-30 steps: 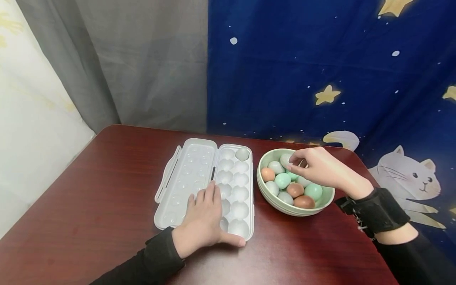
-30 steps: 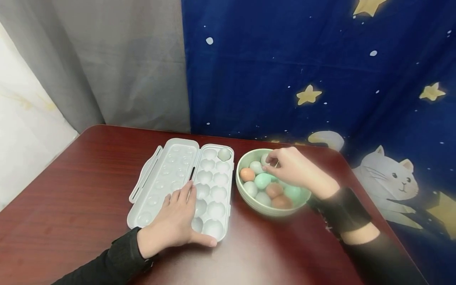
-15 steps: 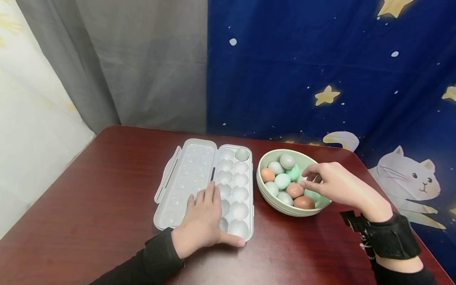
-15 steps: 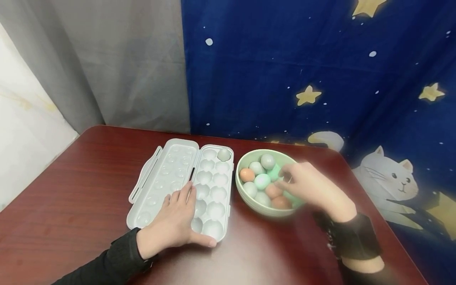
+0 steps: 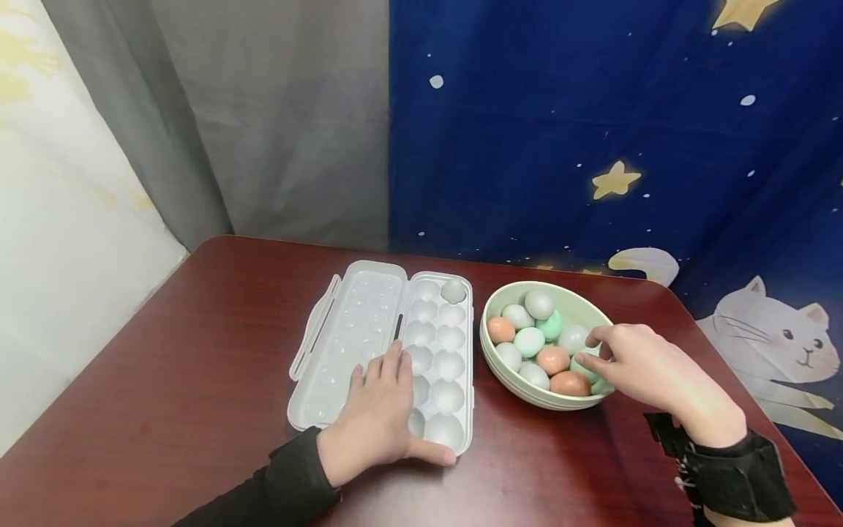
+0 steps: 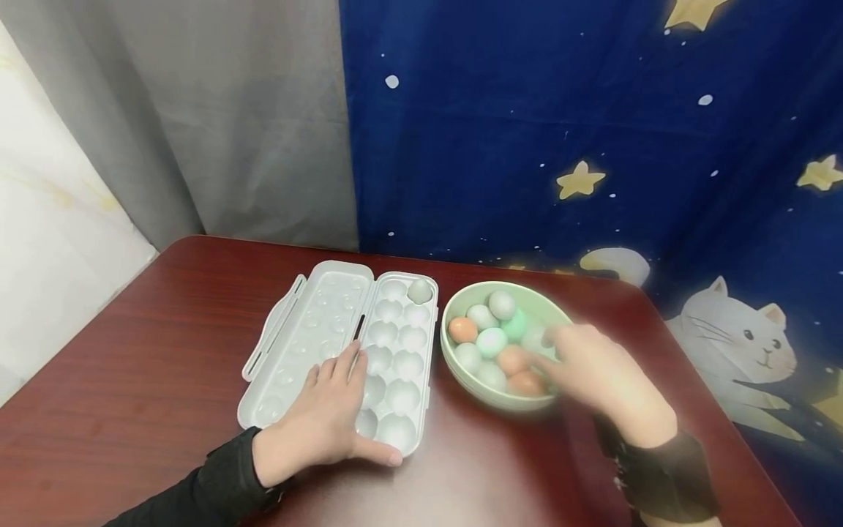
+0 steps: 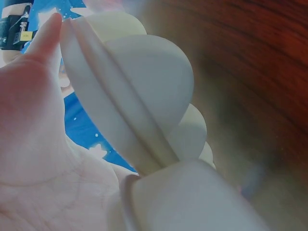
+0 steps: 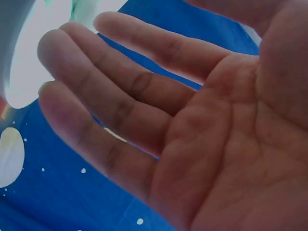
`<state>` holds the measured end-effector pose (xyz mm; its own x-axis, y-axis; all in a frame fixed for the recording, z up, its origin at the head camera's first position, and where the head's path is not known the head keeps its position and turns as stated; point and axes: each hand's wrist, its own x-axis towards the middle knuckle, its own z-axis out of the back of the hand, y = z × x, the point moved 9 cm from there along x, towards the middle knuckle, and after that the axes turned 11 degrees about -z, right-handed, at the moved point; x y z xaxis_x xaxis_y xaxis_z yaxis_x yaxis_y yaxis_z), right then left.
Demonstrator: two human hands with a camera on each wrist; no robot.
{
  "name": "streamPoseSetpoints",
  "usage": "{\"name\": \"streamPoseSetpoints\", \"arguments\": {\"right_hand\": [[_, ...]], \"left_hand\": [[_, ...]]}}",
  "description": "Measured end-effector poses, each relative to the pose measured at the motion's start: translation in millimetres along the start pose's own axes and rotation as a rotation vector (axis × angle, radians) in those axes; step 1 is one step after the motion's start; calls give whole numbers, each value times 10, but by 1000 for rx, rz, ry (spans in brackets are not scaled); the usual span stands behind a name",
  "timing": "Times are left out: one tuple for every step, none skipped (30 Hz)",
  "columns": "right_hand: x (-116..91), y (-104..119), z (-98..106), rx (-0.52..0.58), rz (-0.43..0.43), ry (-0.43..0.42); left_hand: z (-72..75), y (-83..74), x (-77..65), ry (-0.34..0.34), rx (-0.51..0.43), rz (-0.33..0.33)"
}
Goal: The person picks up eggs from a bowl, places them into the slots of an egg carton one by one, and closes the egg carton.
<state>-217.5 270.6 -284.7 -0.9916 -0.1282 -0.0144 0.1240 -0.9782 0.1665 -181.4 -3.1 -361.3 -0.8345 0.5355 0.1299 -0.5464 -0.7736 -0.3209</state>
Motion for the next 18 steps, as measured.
{"name": "streamPoseSetpoints", "arguments": {"right_hand": [[-9,-10,-6,-4,-7,7],[-17,-17,-15,-5,-14,17],[-24,-14,-21,-5,-15,25],[-29,-7,-30,-4,-9,34],[-32,2,-39,-2,-2,40],[-34,12,-46,3,7,46],[-33,17,-53,11,13,52],[-31,23,-60,16,20,58],[-27,28,-68,22,26,64],[-23,30,-79,27,29,72],[-18,33,-90,31,28,79],[-14,36,-102,36,25,87],[-10,40,-115,40,21,95],[-5,44,-127,43,19,101],[-1,48,-138,47,16,106],[4,53,-148,51,15,109],[8,57,-158,54,13,113],[11,62,-168,56,10,118]], "left_hand": [[-2,-3,-3,-1,0,-1],[-7,-2,-7,-1,1,-1],[-13,-1,-10,-1,3,-1],[-15,0,-13,0,5,-1],[-16,0,-14,-1,7,-2],[-17,1,-16,-2,9,-3],[-16,0,-16,-3,11,-5],[-13,0,-16,-5,12,-6],[-8,-2,-17,-5,13,-6],[-2,-3,-16,-6,14,-7],[1,-3,-15,-6,15,-7],[3,-4,-14,-6,12,-7],[6,-4,-14,-4,8,-6],[7,-3,-13,-3,7,-5],[7,-3,-12,-1,6,-5],[8,-3,-10,1,6,-4],[9,-4,-9,1,4,-5],[10,-5,-7,2,7,-6]]}}
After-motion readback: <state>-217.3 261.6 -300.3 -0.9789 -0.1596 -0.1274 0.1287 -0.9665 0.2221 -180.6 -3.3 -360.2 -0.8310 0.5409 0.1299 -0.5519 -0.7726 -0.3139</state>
